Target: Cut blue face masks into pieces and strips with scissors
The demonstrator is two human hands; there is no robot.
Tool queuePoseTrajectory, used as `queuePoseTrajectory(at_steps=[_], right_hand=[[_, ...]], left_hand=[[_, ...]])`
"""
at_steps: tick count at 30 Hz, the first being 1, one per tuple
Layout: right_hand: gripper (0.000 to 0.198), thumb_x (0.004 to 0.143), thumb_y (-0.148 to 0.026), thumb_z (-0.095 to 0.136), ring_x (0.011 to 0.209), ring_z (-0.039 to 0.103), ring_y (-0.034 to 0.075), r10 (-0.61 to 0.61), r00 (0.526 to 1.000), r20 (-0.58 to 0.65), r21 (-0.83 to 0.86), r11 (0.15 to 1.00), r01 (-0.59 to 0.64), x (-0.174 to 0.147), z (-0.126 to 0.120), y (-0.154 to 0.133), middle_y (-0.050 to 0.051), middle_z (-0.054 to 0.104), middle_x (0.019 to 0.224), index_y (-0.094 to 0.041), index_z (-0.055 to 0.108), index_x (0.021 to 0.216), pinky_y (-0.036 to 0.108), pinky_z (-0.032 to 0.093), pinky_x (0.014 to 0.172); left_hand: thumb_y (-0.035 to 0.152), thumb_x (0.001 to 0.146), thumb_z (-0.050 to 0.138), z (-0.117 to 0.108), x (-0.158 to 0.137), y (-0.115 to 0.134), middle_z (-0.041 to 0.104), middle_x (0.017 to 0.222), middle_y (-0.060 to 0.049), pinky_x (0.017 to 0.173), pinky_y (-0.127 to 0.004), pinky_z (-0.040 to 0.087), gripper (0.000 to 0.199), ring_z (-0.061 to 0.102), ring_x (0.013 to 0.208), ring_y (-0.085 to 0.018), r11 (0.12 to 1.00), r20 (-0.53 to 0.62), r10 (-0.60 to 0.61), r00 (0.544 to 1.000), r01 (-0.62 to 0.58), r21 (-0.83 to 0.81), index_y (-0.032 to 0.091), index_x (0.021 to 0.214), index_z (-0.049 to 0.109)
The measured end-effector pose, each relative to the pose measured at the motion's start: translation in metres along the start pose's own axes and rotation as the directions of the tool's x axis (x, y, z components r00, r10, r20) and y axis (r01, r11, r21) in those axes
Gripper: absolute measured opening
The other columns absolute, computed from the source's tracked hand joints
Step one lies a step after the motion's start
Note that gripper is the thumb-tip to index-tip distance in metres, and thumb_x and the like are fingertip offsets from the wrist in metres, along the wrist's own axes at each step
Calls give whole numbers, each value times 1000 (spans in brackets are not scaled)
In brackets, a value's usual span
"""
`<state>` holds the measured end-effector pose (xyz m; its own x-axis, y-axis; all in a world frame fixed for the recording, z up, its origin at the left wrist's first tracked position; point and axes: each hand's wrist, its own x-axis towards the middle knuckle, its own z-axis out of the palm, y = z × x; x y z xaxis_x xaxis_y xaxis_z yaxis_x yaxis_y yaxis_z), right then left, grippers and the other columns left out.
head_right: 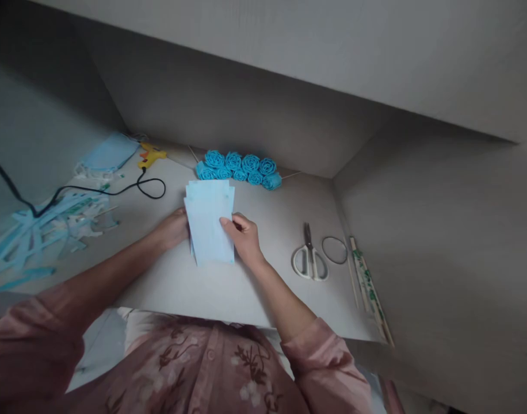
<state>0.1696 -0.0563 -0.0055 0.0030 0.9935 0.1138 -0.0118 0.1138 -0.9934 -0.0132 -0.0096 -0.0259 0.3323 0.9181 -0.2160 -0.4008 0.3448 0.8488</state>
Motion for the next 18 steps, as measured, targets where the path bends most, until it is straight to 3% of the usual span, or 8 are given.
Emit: queuePoseTrajectory(at_steps=[3,7,13,18], right_hand=[[27,74,-43,72,68,51,13,-49,994,-99,-7,999,48,5,-2,5,-2,61,76,-21,67,89,25,40,62],[45,74,-39,73,76,56,15,-64,990,-126,56,996,71,9,-5,10,0,65,89,-24,60,114,27,45,70],[25,75,-41,72,67,48,12,-54,990,-126,-82,996,44,9,-6,11,-3,56,73,-20,60,77,25,39,62],[26,76,-41,71,64,45,12,-86,988,-129,-86,993,75,10,-8,13,-4,52,70,-20,56,75,24,36,59]], left_hand=[[43,65,82,3,-5,1,74,76,-8,68,-31,49,41,69,75,-24,999,-25,-8,1000,8,32,11,88,72],[44,62,84,5,-9,2,74,76,-8,68,-31,49,44,68,72,-22,999,8,-32,999,32,21,11,88,72],[43,61,84,4,-8,2,74,78,-9,69,-31,47,42,67,72,-22,997,32,-52,998,50,54,11,86,73],[43,62,84,4,-8,2,74,80,-8,70,-30,48,41,66,70,-20,998,21,-57,998,56,42,12,87,73]])
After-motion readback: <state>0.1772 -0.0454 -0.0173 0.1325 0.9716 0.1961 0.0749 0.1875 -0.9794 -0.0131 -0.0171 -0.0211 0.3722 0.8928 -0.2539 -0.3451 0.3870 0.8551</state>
